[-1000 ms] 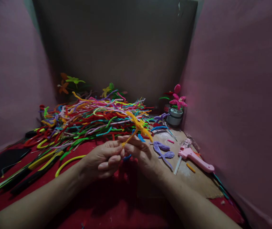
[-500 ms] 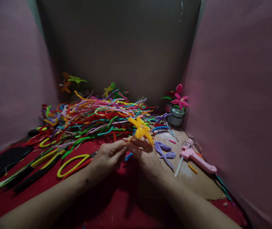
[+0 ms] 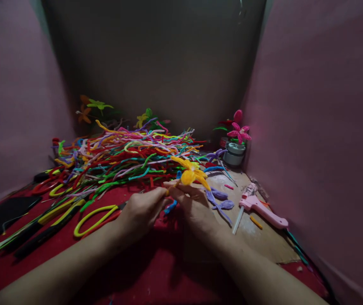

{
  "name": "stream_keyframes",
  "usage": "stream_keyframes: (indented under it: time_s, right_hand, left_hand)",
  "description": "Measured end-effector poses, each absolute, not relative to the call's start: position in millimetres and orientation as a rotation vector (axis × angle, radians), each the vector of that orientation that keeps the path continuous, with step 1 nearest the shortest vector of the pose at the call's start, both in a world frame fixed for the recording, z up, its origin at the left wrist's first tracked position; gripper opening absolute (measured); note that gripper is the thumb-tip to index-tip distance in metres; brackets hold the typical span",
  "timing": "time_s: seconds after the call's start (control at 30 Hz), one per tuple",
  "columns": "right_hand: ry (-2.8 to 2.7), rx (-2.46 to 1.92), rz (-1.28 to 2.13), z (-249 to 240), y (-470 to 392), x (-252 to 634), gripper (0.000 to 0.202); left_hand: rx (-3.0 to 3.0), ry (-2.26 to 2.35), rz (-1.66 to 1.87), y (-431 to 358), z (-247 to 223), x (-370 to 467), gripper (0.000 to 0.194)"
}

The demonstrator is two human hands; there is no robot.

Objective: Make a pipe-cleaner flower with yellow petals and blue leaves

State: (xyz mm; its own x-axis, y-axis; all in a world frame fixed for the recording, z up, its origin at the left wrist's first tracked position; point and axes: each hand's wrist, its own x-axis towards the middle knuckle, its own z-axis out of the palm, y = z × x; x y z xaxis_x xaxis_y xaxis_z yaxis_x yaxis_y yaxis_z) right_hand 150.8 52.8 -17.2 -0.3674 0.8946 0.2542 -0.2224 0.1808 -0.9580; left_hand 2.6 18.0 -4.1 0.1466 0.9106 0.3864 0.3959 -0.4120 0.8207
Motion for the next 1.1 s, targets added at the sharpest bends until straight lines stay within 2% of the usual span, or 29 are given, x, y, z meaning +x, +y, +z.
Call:
stream_keyframes:
  time_s: [0.1,0.23,0.4,0.53,0.63,0.7,0.8,0.9,1.0,1.1]
  right_hand:
    - [-1.500,-0.708,1.371,-17.6,51.8,150.4,0.026]
    - [-1.523,-0.683,1.501,-16.2,50.4,152.1,0.033]
    - [-1.421,-0.580,1.602,-14.4,50.9,153.9,0.017]
    - [-1.304,-0.508,1.657,-11.2,51.0,153.0,0.017]
    - [-1.255,-0.482,1.654,-12.0,52.0,150.8,0.013]
    - [-1.221,-0.520,1.639,-14.8,53.4,149.0,0.013]
    - [-1.190,-0.603,1.609,-19.8,54.9,147.5,0.017]
    - [-1.256,-0.667,1.512,-21.2,54.0,148.0,0.018]
    - [-1.364,-0.672,1.460,-18.0,51.2,149.6,0.020]
    - [-1.427,-0.642,1.516,-12.8,48.3,151.1,0.025]
  left_hand:
    - [1.910,1.278,1.238,17.5,-5.6,5.4,0.014]
    - [1.430,1.057,1.055,20.3,2.6,4.8,0.020]
    - [1.008,0.636,0.865,24.9,3.5,-3.3,0.018]
    - [0.886,0.462,0.775,25.4,2.2,-6.2,0.015]
    - [1.020,0.581,0.795,24.5,4.4,-3.7,0.019]
    - [1.270,0.836,0.914,23.7,3.4,-1.7,0.023]
    - [1.820,1.277,1.192,22.8,-5.4,-1.2,0.019]
    - [2.228,1.433,1.253,22.2,-15.3,-2.4,0.015]
    - [2.158,1.382,1.232,20.2,-12.9,0.0,0.017]
    - [1.670,1.207,1.136,18.0,-0.7,5.0,0.020]
